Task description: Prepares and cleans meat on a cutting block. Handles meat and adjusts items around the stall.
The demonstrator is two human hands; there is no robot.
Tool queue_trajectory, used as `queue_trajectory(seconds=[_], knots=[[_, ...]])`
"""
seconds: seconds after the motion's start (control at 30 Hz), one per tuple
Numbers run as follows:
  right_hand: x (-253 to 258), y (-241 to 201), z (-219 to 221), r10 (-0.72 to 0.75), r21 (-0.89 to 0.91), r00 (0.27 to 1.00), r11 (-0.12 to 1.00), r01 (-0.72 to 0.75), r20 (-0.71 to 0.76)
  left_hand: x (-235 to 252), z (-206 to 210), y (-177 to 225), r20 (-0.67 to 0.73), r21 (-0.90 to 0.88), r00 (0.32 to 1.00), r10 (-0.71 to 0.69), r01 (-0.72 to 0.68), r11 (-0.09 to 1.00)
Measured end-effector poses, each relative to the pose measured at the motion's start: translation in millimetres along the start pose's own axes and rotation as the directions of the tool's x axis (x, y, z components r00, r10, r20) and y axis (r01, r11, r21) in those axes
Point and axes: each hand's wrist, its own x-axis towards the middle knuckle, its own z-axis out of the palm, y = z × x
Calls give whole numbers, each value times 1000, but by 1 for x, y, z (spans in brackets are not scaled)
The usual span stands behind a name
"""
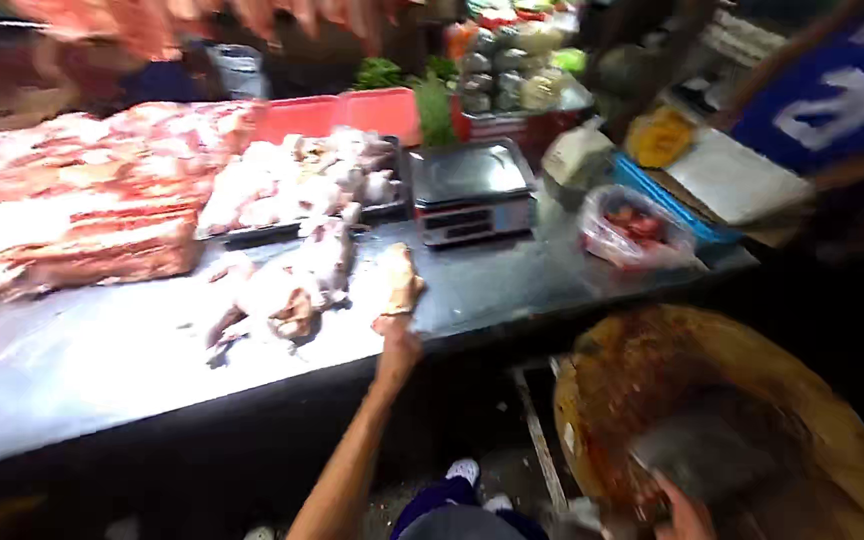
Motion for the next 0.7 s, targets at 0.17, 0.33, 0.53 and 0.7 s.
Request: queue_trajectory(seconds=[0.17,0.33,0.53,0.7], knots=[[1,-15,-27,35,105,985,994,-17,-168,86,3,-53,182,359,976,-119,47,932],[-6,-14,-54,-4,-189,942,980,-63,-335,81,-10,-14,108,257,994,24,-52,965],[13,-9,-75,-308,-804,919,594,-17,-247,53,-44,62,105,-863,971,-215,197,465],[35,1,-95,-355,-885,917,465,4,-182,15,-50,123,223,-960,964,-142,242,137]])
